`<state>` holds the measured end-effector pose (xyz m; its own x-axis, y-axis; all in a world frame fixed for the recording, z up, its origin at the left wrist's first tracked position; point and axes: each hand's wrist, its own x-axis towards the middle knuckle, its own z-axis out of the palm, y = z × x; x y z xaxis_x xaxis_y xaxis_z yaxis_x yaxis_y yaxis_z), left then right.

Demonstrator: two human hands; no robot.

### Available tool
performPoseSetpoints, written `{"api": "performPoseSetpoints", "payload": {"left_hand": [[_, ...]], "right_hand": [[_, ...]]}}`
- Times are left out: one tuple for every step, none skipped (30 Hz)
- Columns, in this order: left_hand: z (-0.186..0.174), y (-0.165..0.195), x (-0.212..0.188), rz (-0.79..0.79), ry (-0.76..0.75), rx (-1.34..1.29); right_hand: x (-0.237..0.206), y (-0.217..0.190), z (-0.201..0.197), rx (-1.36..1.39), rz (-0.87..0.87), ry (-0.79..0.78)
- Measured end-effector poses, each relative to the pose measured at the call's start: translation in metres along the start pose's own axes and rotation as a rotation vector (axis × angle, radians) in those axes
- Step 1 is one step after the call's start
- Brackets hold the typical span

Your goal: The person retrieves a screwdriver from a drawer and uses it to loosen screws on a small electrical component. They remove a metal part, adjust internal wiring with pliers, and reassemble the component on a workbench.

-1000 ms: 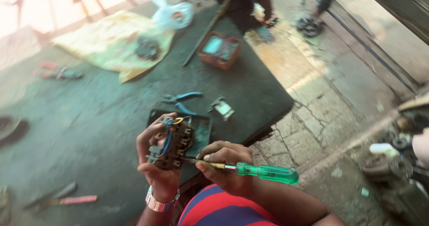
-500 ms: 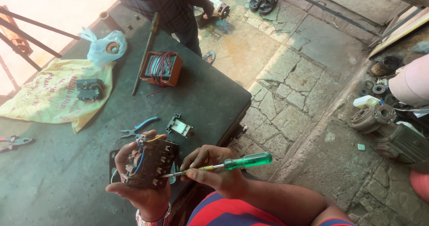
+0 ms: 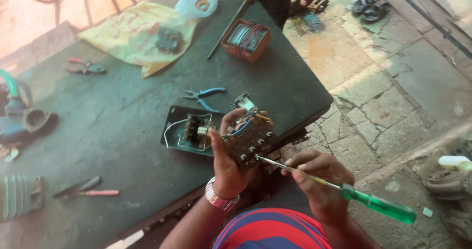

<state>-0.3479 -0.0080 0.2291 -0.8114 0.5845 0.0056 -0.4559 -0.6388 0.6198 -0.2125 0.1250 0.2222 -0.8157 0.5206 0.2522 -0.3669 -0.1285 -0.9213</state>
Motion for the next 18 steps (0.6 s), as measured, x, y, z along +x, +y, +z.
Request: {"api": "performPoseSetpoints", "payload": {"left_hand": [[0.003, -0.003, -0.003, -0.002, -0.001, -0.012], [0.006, -0.005, -0.005, -0.007, -0.007, -0.027], [0.009, -0.008, -0.007, 0.003, -0.001, -0.029], [0.012, -0.010, -0.007, 0.013, 0.002, -0.030], [0.015, -0.011, -0.006, 0.025, 0.003, -0.028], [0.017, -0.013, -0.004, 0.064, 0.007, -0.030], [0.020, -0.013, -0.001, 0.103, 0.011, -0.030], [0.023, -0.016, 0.002, 0.137, 0.013, -0.034], [0.026, -0.019, 0.005, 0.171, 0.046, -0.031], [0.028, -0.020, 0.008, 0.200, 0.073, -0.029], [0.031, -0.023, 0.014, 0.225, 0.095, -0.027], [0.033, -0.027, 0.021, 0.246, 0.120, -0.018], [0.035, -0.032, 0.027, 0.260, 0.151, -0.009], [0.039, -0.039, 0.030, 0.270, 0.185, 0.001], [0.042, -0.047, 0.035, 0.262, 0.204, -0.003], [0.046, -0.055, 0.040, 0.258, 0.223, -0.007], [0.048, -0.064, 0.046, 0.260, 0.240, -0.009], [0.052, -0.073, 0.051, 0.254, 0.254, -0.027]], "right_hand": [[-0.004, -0.004, -0.001, -0.025, -0.019, -0.015], [-0.006, -0.008, -0.004, -0.054, -0.042, -0.025], [-0.007, -0.011, -0.008, -0.026, -0.033, -0.044], [-0.007, -0.012, -0.012, 0.001, -0.025, -0.061], [-0.004, -0.013, -0.018, 0.031, -0.020, -0.078], [0.001, -0.011, -0.026, 0.087, -0.039, -0.062], [0.009, -0.007, -0.035, 0.143, -0.057, -0.044], [0.017, -0.003, -0.046, 0.197, -0.075, -0.023], [0.027, 0.002, -0.059, 0.115, -0.118, 0.005], [0.040, 0.009, -0.075, 0.032, -0.163, 0.040], [0.055, 0.019, -0.091, -0.052, -0.213, 0.080], [0.071, 0.033, -0.108, -0.308, -0.323, 0.075], [0.085, 0.048, -0.125, -0.569, -0.419, 0.072], [0.099, 0.068, -0.137, -0.679, -0.451, 0.063], [0.110, 0.089, -0.148, -0.790, -0.481, 0.050], [0.113, 0.104, -0.164, -0.889, -0.502, -0.058], [0.115, 0.119, -0.179, -0.981, -0.524, -0.170], [0.114, 0.131, -0.193, -0.991, -0.553, -0.207]]}}
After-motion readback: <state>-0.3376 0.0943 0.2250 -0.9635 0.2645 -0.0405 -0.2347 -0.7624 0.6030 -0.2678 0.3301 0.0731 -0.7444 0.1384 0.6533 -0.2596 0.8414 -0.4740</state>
